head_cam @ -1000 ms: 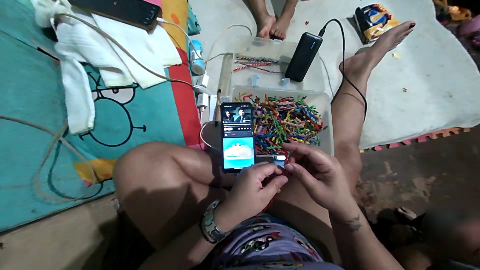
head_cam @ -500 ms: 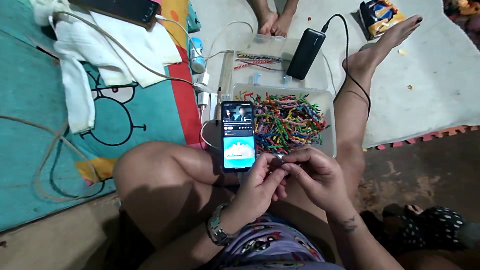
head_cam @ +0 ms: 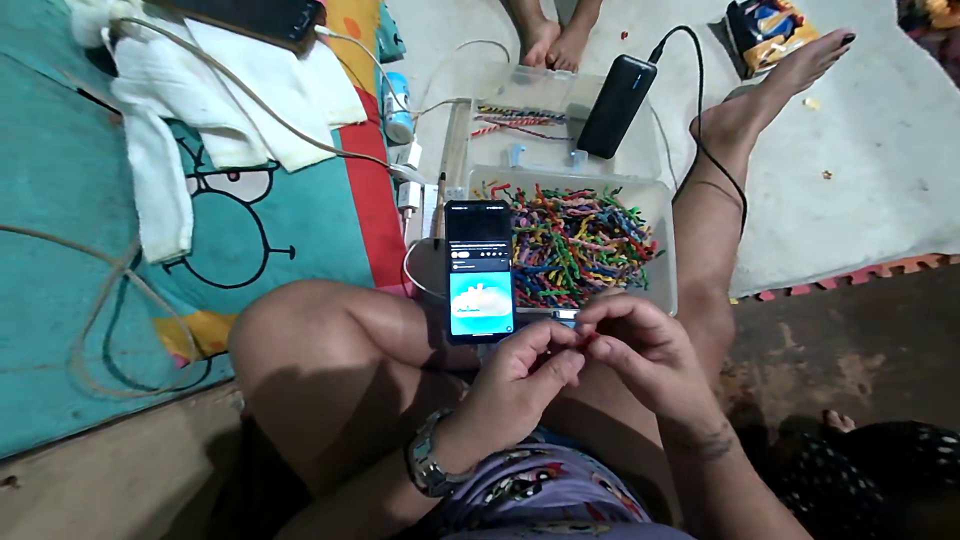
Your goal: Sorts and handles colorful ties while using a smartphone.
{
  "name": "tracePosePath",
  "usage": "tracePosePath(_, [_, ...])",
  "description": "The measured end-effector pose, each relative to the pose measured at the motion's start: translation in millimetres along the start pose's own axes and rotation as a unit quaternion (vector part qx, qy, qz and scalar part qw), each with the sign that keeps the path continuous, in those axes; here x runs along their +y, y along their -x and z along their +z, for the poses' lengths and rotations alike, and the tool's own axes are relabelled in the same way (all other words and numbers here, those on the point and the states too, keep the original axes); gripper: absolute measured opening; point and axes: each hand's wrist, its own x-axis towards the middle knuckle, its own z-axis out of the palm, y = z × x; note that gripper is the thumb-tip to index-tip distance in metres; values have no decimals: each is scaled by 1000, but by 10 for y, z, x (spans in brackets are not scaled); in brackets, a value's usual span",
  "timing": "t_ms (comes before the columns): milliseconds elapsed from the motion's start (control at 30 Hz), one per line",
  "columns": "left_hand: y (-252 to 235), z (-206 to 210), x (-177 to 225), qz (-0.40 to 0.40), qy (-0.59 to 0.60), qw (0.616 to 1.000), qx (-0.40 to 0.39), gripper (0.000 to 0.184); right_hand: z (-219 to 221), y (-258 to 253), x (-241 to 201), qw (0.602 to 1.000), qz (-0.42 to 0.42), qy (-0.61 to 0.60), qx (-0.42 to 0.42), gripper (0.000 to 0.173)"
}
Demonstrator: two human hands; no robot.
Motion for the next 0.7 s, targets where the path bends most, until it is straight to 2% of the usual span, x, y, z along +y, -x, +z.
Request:
tracePosePath(67, [12, -15, 43, -77, 130, 987, -48, 16, -57, -21, 16, 993, 24, -90, -66, 25])
tracePosePath(133, [4, -21, 56, -133, 221, 962, -87, 18, -60, -38, 27, 987, 19, -136, -86, 19])
tracePosePath(167, [5, -7, 44, -131, 235, 959, -90, 17, -47, -44, 29, 986, 14, -145, -80, 15])
tracePosePath(200, [10, 18, 23, -93, 206, 971, -79, 15, -27, -47, 25, 988, 11, -142, -63, 13])
tracePosePath(233, [16, 53, -2, -15, 117, 992, -50, 10, 1, -48, 15, 991, 12, -127, -35, 11])
tracePosePath(267, [13, 87, -33, 85, -33, 996, -1, 6, 40, -44, -4, 995, 15, -99, 1, 10])
tracePosePath(300, [-4, 114, -64, 177, -187, 964, 59, 6, 88, -40, -33, 997, 15, -60, 39, 8])
tracePosePath(333, [-34, 129, -85, 237, -311, 914, 110, 9, 148, -42, -68, 997, 9, -11, 81, 8])
tracePosePath(367, [-57, 136, -90, 261, -378, 878, 138, 9, 211, -49, -104, 992, -2, 45, 120, 8])
tracePosePath(400, [-62, 137, -75, 252, -377, 881, 137, 8, 261, -58, -128, 985, -16, 88, 148, 9])
tracePosePath(433, [-55, 133, -37, 218, -313, 918, 111, 7, 274, -71, -141, 984, -26, 96, 149, 9])
tracePosePath(467, [-45, 121, 16, 166, -199, 963, 69, 5, 239, -85, -147, 990, -28, 75, 117, 11])
tracePosePath(500, [-34, 105, 66, 96, -62, 993, 23, 6, 169, -101, -148, 997, -20, 38, 59, 17])
tracePosePath(533, [-27, 86, 92, 21, 88, 996, -20, 11, 91, -120, -144, 1000, -9, -11, -5, 25])
tracePosePath(600, [-35, 58, 102, -107, 295, 946, -78, 17, -6, -156, -109, 991, 3, -97, -91, 33])
tracePosePath(633, [-40, 54, 95, -145, 338, 925, -94, 16, -18, -166, -81, 987, 2, -126, -102, 32])
tracePosePath(700, [-41, 62, 57, -172, 376, 904, -110, 14, -4, -176, -19, 978, -15, -183, -98, 24])
